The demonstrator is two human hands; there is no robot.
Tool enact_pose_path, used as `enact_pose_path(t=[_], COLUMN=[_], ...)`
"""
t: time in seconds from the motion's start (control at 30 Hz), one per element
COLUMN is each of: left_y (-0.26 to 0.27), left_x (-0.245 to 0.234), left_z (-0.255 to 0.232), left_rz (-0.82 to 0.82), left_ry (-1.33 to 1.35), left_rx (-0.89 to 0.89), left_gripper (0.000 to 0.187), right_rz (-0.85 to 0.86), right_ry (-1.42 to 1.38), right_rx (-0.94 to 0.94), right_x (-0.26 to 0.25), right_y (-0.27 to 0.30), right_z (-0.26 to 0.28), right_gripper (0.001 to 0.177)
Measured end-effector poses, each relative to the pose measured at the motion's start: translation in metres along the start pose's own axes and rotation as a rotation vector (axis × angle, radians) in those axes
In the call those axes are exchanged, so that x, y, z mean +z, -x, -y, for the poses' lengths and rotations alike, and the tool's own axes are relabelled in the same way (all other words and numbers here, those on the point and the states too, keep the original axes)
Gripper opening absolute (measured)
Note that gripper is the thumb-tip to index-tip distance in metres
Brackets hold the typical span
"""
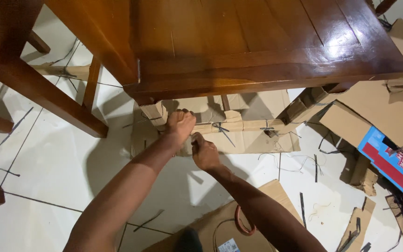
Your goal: Wrapping wooden chair legs with cardboard and securing them with plastic ties
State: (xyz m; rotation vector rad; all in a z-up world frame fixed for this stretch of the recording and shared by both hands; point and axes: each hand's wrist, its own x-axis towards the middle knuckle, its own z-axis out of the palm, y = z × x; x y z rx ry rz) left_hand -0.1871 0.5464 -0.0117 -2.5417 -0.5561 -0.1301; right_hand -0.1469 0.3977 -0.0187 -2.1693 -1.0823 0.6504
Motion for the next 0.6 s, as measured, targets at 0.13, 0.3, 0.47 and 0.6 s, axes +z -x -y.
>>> enact_pose_path(t=[0.13, 0.3, 0.47, 0.6], left_y=[-0.008, -0.016, -0.038, -0.033], left_x=[0.022, 0.047, 0.047, 0.005], left_z=[0.005, 0.005, 0.006, 0.014], left_rz=[0.012, 0.035, 0.237, 0.387], left_ry=[0.141, 0.421, 0.534, 0.606], left_rx=[-0.002, -0.017, -0.118, -0.217], left_gripper=[0.030, 0.038, 0.033, 0.037], right_rz=[0.007, -0.030, -0.156, -0.240], right_ry=[0.277, 0.435, 0.266, 0.358], right_rx=[-0.037, -0.234, -0.185, -0.296], right_x=[0.022, 0.027, 0.018, 0.010], right_y=[-0.019, -0.026, -0.012, -0.004], right_z=[-0.017, -0.021, -0.016, -0.007], right_gripper=[0.012, 0.020, 0.012, 0.013])
